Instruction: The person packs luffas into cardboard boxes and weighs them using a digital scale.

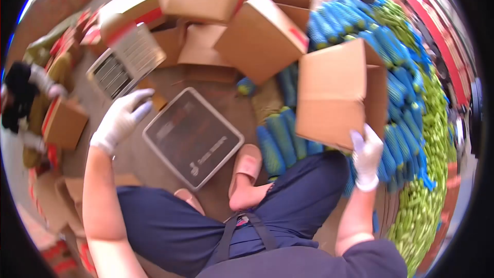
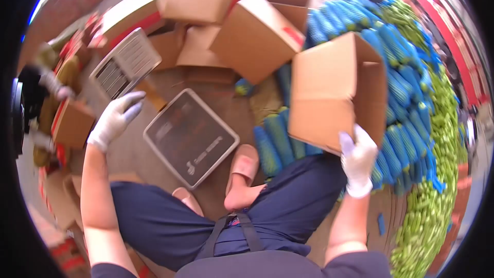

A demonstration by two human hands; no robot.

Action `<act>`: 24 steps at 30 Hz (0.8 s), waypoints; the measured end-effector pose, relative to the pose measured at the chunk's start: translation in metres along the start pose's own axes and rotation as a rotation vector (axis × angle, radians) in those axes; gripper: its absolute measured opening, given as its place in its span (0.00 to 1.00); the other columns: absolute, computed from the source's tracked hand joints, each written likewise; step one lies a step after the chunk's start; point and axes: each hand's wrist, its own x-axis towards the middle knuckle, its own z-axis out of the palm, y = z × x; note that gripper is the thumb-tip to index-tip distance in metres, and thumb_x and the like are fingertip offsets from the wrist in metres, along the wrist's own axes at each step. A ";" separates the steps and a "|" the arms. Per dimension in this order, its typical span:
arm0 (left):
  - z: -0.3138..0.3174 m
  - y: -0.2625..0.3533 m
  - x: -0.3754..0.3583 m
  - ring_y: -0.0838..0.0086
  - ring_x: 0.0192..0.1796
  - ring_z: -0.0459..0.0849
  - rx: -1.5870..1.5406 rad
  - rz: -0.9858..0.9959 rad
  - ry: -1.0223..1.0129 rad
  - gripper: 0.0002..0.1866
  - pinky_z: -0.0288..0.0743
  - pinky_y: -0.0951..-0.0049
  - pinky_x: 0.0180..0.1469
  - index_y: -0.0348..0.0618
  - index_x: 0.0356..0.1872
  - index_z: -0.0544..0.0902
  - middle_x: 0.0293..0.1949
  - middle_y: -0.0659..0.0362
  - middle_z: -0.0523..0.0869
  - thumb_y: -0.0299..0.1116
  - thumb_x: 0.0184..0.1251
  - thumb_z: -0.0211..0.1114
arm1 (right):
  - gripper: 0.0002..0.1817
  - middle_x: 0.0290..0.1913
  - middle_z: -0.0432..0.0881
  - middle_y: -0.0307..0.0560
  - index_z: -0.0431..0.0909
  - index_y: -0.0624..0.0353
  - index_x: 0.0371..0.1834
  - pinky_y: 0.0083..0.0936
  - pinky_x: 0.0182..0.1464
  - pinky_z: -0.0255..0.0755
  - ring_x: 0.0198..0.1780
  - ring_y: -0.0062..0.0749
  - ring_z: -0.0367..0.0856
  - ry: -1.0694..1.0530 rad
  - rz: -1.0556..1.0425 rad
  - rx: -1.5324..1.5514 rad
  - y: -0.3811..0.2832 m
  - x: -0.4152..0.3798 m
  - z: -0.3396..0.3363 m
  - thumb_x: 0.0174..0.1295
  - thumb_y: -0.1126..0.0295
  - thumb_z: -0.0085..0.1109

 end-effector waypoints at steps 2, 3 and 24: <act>-0.006 -0.010 0.000 0.75 0.52 0.83 -0.096 0.151 0.168 0.16 0.75 0.74 0.58 0.34 0.57 0.81 0.49 0.56 0.87 0.30 0.72 0.63 | 0.11 0.27 0.77 0.54 0.79 0.68 0.36 0.34 0.36 0.71 0.29 0.44 0.76 -0.017 -0.074 0.040 0.001 -0.014 -0.010 0.61 0.68 0.58; -0.010 -0.013 0.000 0.80 0.50 0.81 -0.234 0.113 0.278 0.16 0.74 0.78 0.57 0.36 0.58 0.81 0.49 0.59 0.86 0.29 0.73 0.62 | 0.09 0.26 0.76 0.51 0.79 0.68 0.35 0.31 0.36 0.70 0.29 0.39 0.75 -0.051 -0.073 0.071 -0.003 -0.018 -0.013 0.60 0.71 0.59; -0.091 0.133 -0.078 0.76 0.51 0.81 -0.438 0.530 1.009 0.14 0.74 0.77 0.55 0.33 0.54 0.81 0.42 0.60 0.85 0.27 0.72 0.62 | 0.01 0.24 0.83 0.48 0.82 0.51 0.19 0.40 0.48 0.75 0.34 0.47 0.83 -0.659 -1.170 -0.097 -0.145 0.024 0.205 0.42 0.72 0.63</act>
